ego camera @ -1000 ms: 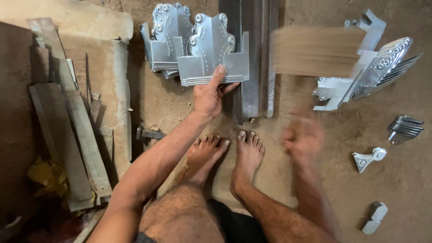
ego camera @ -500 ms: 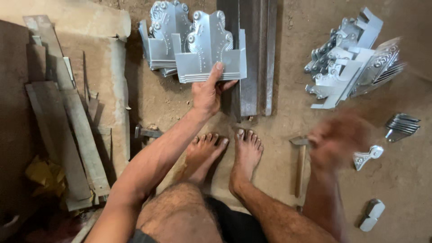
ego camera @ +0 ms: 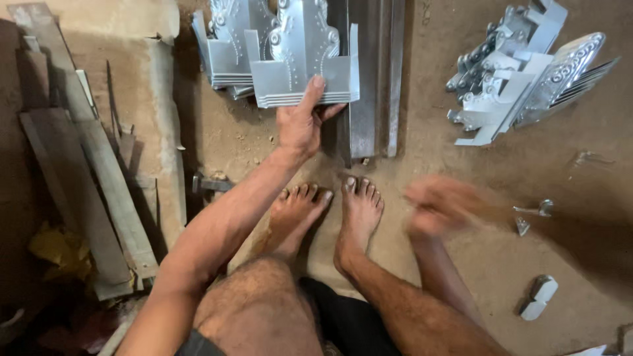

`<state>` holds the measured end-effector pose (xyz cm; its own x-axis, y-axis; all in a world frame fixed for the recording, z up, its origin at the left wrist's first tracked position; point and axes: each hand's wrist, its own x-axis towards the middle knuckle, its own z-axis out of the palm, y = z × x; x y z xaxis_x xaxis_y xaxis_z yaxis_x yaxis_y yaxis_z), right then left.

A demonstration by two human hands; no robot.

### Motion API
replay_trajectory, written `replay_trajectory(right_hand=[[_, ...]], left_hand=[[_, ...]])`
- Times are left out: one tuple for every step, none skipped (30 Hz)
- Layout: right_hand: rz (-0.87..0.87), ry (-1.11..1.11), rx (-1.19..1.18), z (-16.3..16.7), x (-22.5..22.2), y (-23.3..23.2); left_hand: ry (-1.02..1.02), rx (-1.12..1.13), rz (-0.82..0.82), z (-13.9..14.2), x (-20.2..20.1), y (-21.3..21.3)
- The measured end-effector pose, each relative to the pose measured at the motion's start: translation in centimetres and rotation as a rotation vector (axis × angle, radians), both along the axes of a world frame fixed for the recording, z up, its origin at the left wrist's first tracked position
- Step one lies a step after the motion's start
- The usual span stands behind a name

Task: The person holds a decorative aluminum piece against a steel beam on the ground and strikes it with a wooden mallet to shape or flatten it. They then stack the worked piece with finished pieces and pick up the next unworked piece, repeating the hammering cycle.

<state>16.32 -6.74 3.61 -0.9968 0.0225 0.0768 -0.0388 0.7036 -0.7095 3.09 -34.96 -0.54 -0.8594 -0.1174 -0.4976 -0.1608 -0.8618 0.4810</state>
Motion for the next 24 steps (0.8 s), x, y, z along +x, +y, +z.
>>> replay_trajectory(right_hand=[[-0.030, -0.111, 0.217, -0.6, 0.2, 0.5], [-0.079, -0.233, 0.357, -0.9, 0.4, 1.1], [-0.115, -0.278, 0.367, -1.1, 0.5, 1.6], [-0.154, -0.269, 0.248, -1.1, 0.5, 1.8], [-0.185, -0.155, -0.119, -1.0, 0.1, 1.8], [-0.213, -0.035, -0.481, -0.7, -0.6, 1.4], [-0.230, 0.093, -0.841, -0.1, -1.4, 1.0], [-0.199, 0.059, -0.655, 0.5, -2.5, 0.3], [-0.169, 0.023, -0.468, 1.2, -3.4, -0.4], [-0.137, -0.016, -0.284, 1.9, -4.5, -1.0], [-0.111, -0.048, -0.103, 2.5, -5.4, -1.7], [-0.085, -0.057, 0.076, 3.1, -6.1, -2.1], [-0.062, -0.066, 0.251, 3.5, -6.6, -2.6], [-0.152, -0.126, 0.034, 3.9, -6.8, -2.6], [-0.240, -0.201, -0.180, 4.2, -6.7, -2.6], [-0.329, -0.266, -0.394, 4.4, -6.3, -2.2], [-0.335, -0.256, -0.460, 4.4, -5.9, -1.9], [-0.336, -0.251, -0.527, 4.4, -5.3, -1.4], [-0.339, -0.263, -0.588, 4.3, -4.7, -0.8], [-0.333, -0.317, -0.571, 4.2, -4.1, -0.3], [-0.328, -0.367, -0.558, 4.2, -3.5, 0.3], [-0.330, -0.419, -0.543, 4.0, -3.1, 0.6], [-0.361, -0.499, -0.597, 4.1, -2.9, 1.0], [-0.383, -0.569, -0.656, 3.9, -2.9, 1.2]], left_hand=[[-0.011, -0.005, -0.004, -0.1, 0.0, 0.0], [-0.009, -0.014, -0.007, -0.2, 0.0, 0.0], [-0.015, -0.022, -0.010, -0.2, 0.1, 0.0], [-0.002, -0.017, -0.008, -0.3, 0.1, 0.0], [0.008, -0.011, -0.009, -0.3, 0.2, -0.1], [0.019, -0.001, -0.010, -0.3, 0.2, -0.2], [0.019, 0.002, -0.018, -0.4, 0.3, -0.2], [0.022, 0.001, -0.026, -0.4, 0.2, -0.2], [0.020, 0.001, -0.035, -0.4, 0.2, -0.2], [0.001, -0.004, -0.014, -0.2, 0.2, -0.1], [-0.012, -0.010, 0.000, -0.1, 0.2, 0.0], [-0.002, -0.017, 0.013, 0.2, -0.2, 0.2], [0.025, -0.021, 0.002, 0.6, -0.6, 0.0], [0.030, -0.018, -0.005, 1.2, -0.8, 0.0], [0.020, -0.012, -0.014, 2.0, -0.7, -0.3], [-0.032, -0.061, -0.069, 2.9, -0.7, -0.7], [-0.068, -0.115, -0.121, 3.7, -1.3, -1.5], [-0.108, -0.172, -0.167, 4.7, -1.9, -2.6], [0.046, -0.360, -0.365, 5.6, -2.2, -4.5], [0.196, -0.545, -0.561, 6.5, -2.7, -6.9], [0.355, -0.732, -0.759, 7.3, -3.4, -8.5], [0.385, -0.775, -0.889, 7.8, -3.9, -9.3], [0.424, -0.818, -1.015, 8.2, -4.7, -10.0], [0.471, -0.869, -1.133, 8.4, -5.8, -10.5]])
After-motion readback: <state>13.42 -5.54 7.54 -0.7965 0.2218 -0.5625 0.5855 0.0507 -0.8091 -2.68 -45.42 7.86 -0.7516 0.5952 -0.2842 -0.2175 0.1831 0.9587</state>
